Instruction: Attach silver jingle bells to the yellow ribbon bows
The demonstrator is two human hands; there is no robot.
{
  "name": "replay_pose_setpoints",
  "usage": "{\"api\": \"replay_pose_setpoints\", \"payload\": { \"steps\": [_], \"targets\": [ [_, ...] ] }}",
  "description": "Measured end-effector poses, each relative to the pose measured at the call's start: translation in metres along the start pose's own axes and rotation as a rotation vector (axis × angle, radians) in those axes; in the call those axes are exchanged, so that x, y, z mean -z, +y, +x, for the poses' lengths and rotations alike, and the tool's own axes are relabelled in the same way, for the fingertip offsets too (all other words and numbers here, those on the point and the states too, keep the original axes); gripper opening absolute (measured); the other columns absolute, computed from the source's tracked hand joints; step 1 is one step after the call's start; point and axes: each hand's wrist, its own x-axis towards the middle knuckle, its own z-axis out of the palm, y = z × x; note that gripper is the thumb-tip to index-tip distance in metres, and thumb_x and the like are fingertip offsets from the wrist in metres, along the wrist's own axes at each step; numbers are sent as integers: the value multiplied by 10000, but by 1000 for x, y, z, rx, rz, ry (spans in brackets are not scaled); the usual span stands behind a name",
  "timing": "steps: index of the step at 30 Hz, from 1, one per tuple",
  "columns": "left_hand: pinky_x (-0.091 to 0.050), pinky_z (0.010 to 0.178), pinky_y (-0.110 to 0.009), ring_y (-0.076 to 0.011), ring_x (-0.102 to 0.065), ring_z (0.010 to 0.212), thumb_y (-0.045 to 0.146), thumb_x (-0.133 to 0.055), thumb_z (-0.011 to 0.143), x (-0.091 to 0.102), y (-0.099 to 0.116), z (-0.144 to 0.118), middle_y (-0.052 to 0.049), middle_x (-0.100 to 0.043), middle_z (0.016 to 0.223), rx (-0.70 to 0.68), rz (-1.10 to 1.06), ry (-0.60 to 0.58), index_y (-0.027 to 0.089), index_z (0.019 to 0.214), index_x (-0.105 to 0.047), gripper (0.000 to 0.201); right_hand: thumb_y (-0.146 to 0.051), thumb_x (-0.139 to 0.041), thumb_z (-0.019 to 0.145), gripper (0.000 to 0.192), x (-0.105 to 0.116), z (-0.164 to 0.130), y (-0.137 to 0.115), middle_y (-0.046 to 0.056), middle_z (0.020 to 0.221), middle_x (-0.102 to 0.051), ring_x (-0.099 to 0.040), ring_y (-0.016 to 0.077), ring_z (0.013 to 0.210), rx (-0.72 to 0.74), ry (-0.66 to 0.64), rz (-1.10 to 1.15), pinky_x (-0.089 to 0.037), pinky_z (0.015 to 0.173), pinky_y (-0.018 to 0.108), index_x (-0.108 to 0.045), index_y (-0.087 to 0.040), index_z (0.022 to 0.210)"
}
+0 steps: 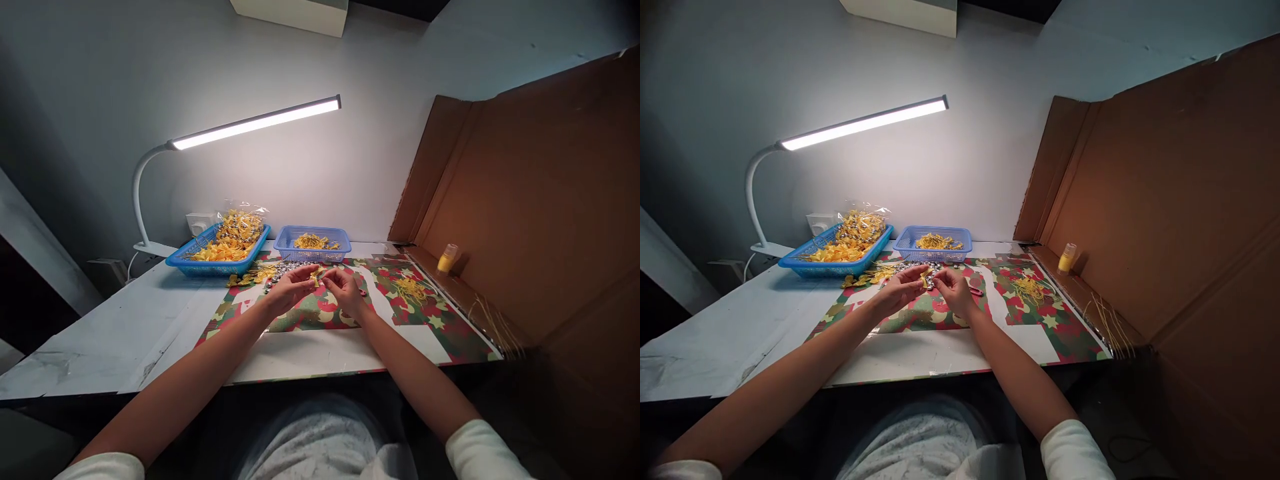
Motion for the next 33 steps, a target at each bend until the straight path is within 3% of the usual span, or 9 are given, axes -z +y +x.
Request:
{"api": "replay_pose_setpoints", "payload": {
  "steps": [14, 24, 33],
  "targets": [
    [-463, 735, -246, -96, -614, 726, 146, -819, 574, 2, -3, -1, -29, -703, 947, 55, -10, -34, 213, 962, -728, 404, -407, -560, 817, 223, -2, -2, 1, -14, 683, -544, -467, 110, 594, -6, -14, 26, -387, 555, 241, -555, -193, 756],
    [-480, 690, -200, -95, -624, 741, 98, -827, 549, -1, -6, -2, -32, -709, 918, 104, -155, -61, 191, 912, -734, 386, -444, -633, 768, 267, -6, -4, -1, -27, 656, -499, -456, 106, 606, -67, -31, 178, -374, 570, 246, -552, -190, 745],
    [-477, 668, -171, -73, -614, 698, 27, -779, 586, 0, -8, -4, -19, -701, 837, 163, -198, -11, 170, 916, -723, 364, -485, -642, 752, 306, -7, -6, -1, -24, 671, -504, -441, 109, 615, -87, -58, 191, -359, 582, 258, -564, -190, 762]
  ]
}}
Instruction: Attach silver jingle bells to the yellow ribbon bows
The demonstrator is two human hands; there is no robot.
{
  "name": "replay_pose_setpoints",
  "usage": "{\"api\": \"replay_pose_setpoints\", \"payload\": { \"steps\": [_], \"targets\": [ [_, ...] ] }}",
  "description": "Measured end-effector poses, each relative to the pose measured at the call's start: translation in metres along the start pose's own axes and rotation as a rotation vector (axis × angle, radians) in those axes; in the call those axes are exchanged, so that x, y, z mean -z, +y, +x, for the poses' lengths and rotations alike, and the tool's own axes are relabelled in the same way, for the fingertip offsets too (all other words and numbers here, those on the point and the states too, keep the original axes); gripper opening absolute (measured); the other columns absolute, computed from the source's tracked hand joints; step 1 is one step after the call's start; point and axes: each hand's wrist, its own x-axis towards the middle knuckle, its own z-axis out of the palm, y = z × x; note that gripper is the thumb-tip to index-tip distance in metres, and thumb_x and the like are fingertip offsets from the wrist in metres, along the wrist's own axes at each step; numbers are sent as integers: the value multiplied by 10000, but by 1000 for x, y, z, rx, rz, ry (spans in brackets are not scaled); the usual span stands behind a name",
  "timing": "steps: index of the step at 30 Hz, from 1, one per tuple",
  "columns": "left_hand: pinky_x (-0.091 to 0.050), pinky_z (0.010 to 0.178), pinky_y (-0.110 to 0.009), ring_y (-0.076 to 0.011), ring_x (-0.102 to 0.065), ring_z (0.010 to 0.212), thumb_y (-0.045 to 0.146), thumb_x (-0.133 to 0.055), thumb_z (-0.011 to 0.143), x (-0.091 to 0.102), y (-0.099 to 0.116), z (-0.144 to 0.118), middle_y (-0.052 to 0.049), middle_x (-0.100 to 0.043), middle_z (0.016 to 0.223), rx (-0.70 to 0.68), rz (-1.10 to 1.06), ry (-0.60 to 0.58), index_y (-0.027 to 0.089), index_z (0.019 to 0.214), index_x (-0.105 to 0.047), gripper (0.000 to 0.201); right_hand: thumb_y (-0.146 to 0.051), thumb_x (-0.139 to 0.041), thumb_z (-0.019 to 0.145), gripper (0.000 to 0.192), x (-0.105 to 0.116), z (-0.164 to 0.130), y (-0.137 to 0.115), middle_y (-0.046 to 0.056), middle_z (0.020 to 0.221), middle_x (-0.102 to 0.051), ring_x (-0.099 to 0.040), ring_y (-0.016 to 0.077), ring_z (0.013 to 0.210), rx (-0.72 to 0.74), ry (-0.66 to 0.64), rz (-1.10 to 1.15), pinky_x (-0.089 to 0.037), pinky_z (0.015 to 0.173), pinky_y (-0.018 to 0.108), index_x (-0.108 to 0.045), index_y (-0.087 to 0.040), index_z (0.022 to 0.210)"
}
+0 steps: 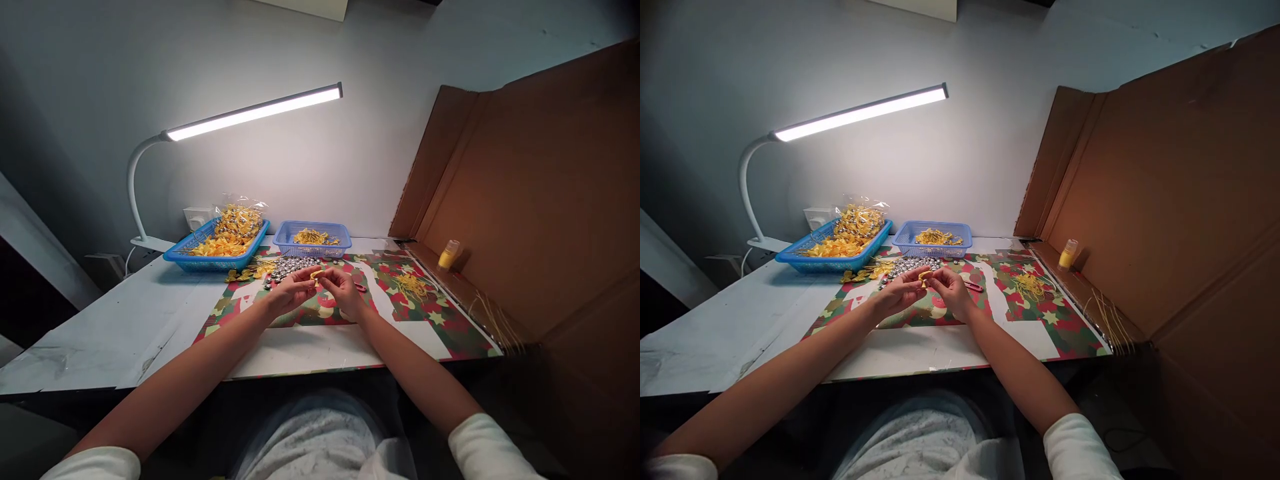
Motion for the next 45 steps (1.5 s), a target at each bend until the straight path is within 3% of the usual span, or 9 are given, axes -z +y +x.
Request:
{"api": "replay_pose_setpoints", "payload": {
  "steps": [11, 25, 37, 45],
  "targets": [
    [-476, 695, -191, -102, -622, 739, 40, -671, 639, -4, 5, 1, -46, -699, 834, -10, -37, -98, 144, 928, -719, 311, -475, -649, 748, 296, -3, 2, 0, -20, 680, -513, -468, 117, 637, -2, 41, 29, -371, 599, 268, -574, -189, 768],
    [-488, 688, -173, -84, -624, 721, 18, -717, 604, -2, 4, -2, -43, -717, 883, 10, -5, -33, 151, 924, -726, 346, -466, -656, 748, 281, -2, -1, 0, -13, 719, -554, -501, 123, 674, -10, 9, 42, -402, 644, 275, -576, -199, 777],
    [-482, 695, -195, -95, -630, 705, 75, -779, 573, -3, 2, -1, -34, -728, 846, -37, 55, -30, 165, 892, -740, 334, -486, -646, 751, 304, -2, -1, 2, -21, 702, -496, -428, 111, 658, -1, 4, 48, -363, 630, 260, -572, -191, 749],
    [-485, 708, -196, -102, -638, 726, 66, -786, 568, 1, -2, 3, -43, -730, 861, -42, 60, -13, 153, 915, -733, 362, -572, -661, 697, 395, -4, 1, 10, -31, 687, -460, -383, 110, 636, -85, 11, 94, -332, 606, 255, -531, -202, 739]
  ]
}}
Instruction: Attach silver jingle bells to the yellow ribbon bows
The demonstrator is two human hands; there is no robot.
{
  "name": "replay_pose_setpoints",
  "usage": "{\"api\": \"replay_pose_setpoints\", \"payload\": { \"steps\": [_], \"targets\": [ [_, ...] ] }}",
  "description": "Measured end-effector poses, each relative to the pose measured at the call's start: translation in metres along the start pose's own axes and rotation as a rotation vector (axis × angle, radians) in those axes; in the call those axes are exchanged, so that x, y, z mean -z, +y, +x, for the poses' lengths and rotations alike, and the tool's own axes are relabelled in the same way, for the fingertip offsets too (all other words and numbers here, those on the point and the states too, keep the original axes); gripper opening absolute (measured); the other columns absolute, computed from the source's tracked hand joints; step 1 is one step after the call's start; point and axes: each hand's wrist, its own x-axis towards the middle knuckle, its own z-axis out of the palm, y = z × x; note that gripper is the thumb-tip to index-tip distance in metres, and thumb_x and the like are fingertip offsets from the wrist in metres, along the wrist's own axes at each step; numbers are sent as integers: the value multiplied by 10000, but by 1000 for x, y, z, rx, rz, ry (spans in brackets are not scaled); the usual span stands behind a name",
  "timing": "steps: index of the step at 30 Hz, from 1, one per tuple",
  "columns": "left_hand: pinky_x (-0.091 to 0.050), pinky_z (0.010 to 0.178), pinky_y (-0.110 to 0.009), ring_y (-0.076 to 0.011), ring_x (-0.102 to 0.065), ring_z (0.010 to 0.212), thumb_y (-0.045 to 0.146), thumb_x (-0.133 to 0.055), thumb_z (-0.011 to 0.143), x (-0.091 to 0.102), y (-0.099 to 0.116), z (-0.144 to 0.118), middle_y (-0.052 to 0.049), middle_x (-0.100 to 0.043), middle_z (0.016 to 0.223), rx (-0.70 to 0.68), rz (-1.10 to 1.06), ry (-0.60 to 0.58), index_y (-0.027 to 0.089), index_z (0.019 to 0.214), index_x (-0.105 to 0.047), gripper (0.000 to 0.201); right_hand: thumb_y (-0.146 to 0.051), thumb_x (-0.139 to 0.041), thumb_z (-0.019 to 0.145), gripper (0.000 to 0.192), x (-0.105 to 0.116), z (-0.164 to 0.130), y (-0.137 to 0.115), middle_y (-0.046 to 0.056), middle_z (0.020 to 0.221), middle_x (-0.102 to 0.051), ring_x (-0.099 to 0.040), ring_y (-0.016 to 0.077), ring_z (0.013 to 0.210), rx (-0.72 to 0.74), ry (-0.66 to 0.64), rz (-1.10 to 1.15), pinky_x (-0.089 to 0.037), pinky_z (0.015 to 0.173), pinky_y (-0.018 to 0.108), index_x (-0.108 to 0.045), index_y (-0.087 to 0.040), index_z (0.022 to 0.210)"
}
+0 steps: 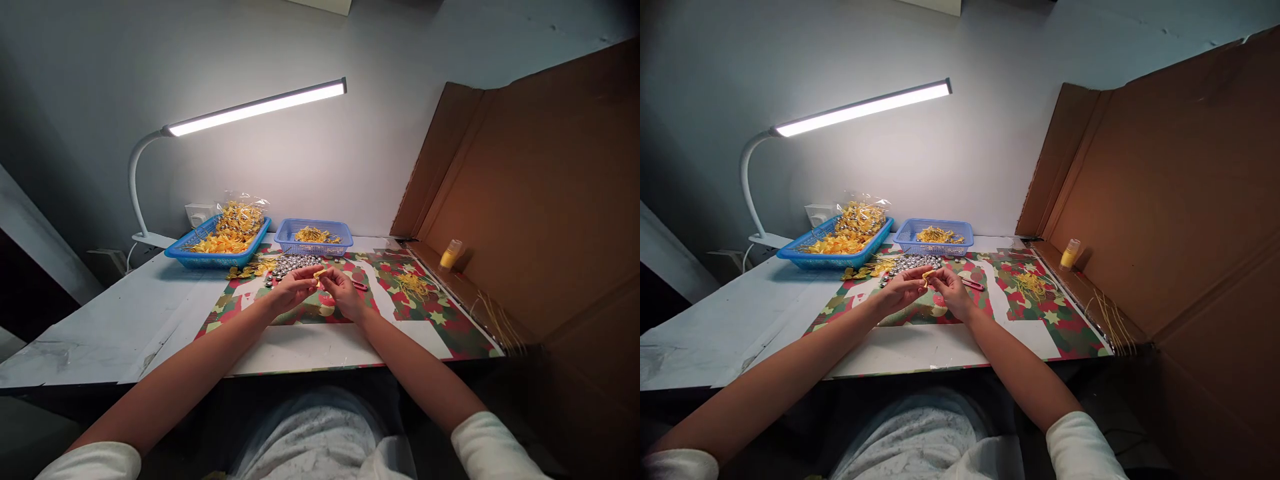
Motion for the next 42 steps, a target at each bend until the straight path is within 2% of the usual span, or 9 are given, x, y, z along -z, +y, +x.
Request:
{"api": "replay_pose_setpoints", "payload": {
  "steps": [9, 15, 25, 33, 42],
  "targets": [
    [-484, 682, -210, -101, -629, 712, 61, -800, 540, -4, -2, 2, -25, -721, 857, -42, -13, 98, 194, 916, -725, 406, -565, -698, 663, 426, 0, 4, 6, -58, 673, -423, -348, 82, 595, -87, 1, 132, -306, 569, 225, -503, -200, 761],
    [-467, 624, -188, -82, -604, 648, 61, -809, 511, -4, -4, 3, -24, -711, 780, -59, 10, 174, 149, 789, -727, 303, -542, -643, 717, 366, 2, 2, 9, -60, 660, -390, -300, 85, 563, -174, -21, 118, -267, 496, 215, -505, -212, 795],
    [-488, 679, -203, -95, -622, 679, 55, -738, 588, -6, -2, 1, -49, -713, 800, -47, 8, 142, 125, 818, -739, 240, -517, -674, 675, 360, 0, 2, 7, -55, 650, -392, -316, 83, 567, -101, 8, 137, -270, 512, 225, -504, -207, 740],
    [-490, 676, -202, -91, -622, 675, 82, -814, 521, -6, -3, 1, -37, -724, 795, -46, 35, 155, 143, 807, -749, 300, -513, -705, 672, 393, 0, 1, 8, -87, 564, -296, -213, 63, 473, -213, -62, 282, -194, 423, 204, -467, -218, 774],
    [-483, 687, -225, -113, -634, 696, 106, -829, 507, -4, -8, 2, -57, -735, 826, -64, 69, 143, 145, 805, -750, 310, -449, -734, 649, 370, -5, -2, 1, -94, 523, -297, -246, 68, 469, -276, -50, 362, -209, 451, 209, -489, -214, 797]
  ]
}}
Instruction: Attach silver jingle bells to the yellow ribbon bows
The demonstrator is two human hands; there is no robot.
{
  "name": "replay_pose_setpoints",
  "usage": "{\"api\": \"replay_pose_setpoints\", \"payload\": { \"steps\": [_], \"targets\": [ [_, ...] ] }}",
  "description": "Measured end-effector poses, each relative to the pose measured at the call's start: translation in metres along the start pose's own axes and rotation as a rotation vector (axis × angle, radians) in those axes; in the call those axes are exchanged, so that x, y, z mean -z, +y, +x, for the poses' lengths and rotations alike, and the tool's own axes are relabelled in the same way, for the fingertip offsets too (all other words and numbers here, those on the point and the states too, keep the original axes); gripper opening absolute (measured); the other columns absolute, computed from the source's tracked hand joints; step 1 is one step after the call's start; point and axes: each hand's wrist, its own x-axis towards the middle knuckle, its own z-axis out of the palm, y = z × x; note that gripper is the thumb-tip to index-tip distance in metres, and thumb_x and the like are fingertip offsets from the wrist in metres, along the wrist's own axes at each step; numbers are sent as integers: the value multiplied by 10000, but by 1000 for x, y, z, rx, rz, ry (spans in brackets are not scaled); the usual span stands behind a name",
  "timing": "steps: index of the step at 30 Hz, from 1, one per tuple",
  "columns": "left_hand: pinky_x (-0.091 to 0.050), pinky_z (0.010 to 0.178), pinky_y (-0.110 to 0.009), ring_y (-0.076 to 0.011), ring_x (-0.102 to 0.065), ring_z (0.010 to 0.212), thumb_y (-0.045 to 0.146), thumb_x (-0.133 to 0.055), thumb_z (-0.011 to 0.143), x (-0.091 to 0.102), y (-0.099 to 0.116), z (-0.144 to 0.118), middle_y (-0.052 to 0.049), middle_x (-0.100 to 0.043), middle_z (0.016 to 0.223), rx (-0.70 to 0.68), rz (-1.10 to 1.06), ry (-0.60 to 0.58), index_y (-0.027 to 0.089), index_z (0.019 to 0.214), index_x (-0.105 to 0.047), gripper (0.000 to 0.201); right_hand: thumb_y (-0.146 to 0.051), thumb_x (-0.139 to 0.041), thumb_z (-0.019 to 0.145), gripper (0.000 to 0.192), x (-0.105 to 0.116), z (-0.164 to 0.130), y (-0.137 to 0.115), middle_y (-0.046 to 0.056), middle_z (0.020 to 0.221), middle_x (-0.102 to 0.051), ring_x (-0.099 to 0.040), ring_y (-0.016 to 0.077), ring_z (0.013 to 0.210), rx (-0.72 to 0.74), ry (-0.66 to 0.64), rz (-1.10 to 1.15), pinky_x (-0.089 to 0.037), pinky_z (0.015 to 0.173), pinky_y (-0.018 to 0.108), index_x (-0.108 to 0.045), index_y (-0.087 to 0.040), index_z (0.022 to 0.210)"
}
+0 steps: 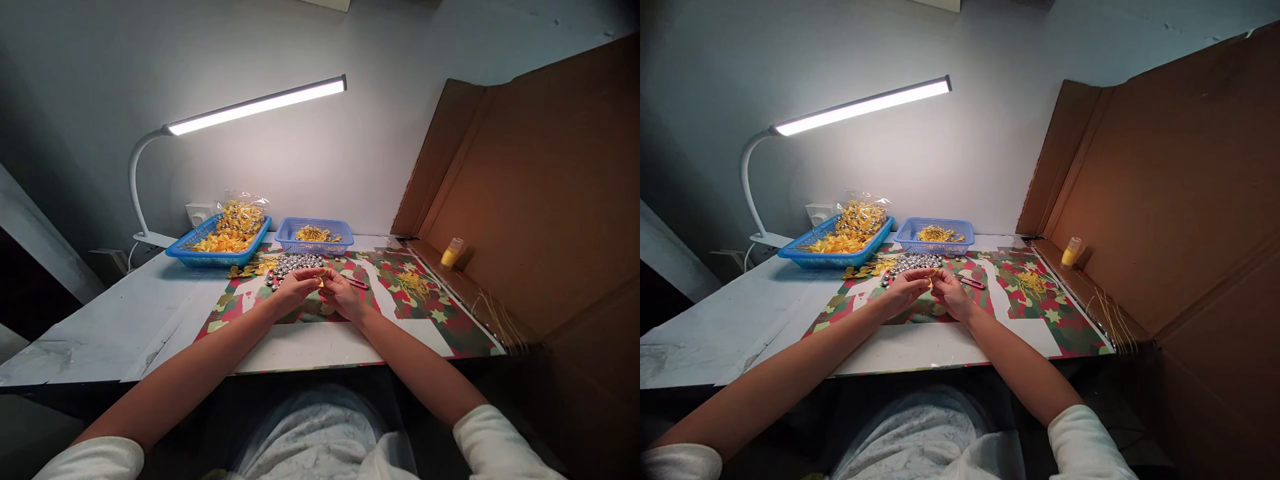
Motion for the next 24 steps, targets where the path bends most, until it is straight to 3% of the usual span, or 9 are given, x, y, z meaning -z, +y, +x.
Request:
{"api": "replay_pose_setpoints", "payload": {
  "steps": [6, 15, 20, 24],
  "targets": [
    [-480, 709, -242, -110, -630, 685, 107, -821, 518, 4, -4, 3, -58, -734, 840, -7, 4, 19, 149, 826, -750, 319, -354, -717, 655, 297, 0, 1, 0, -91, 523, -315, -283, 69, 478, -24, 5, 50, -233, 465, 204, -511, -214, 817],
    [-491, 725, -275, -150, -650, 743, 144, -852, 494, 0, 2, 1, -61, -740, 870, -90, 71, 2, 171, 838, -754, 358, -370, -730, 625, 334, 7, 9, 0, -41, 738, -524, -476, 78, 636, 14, 62, -35, -363, 558, 214, -538, -204, 843],
    [-498, 717, -263, -135, -644, 711, 163, -849, 527, 3, 0, 1, -53, -742, 853, -143, 170, -30, 190, 903, -752, 390, -433, -736, 586, 363, 14, 12, 3, -51, 632, -499, -441, 73, 549, 12, 213, -138, -332, 484, 209, -518, -187, 738],
    [-506, 741, -287, -148, -652, 720, 194, -844, 545, 5, 0, 3, -56, -743, 859, -172, 249, -54, 187, 938, -744, 405, -462, -707, 608, 348, 14, 10, 4, -71, 520, -429, -354, 60, 435, -35, 198, -159, -225, 395, 207, -508, -187, 684]
  ]
}}
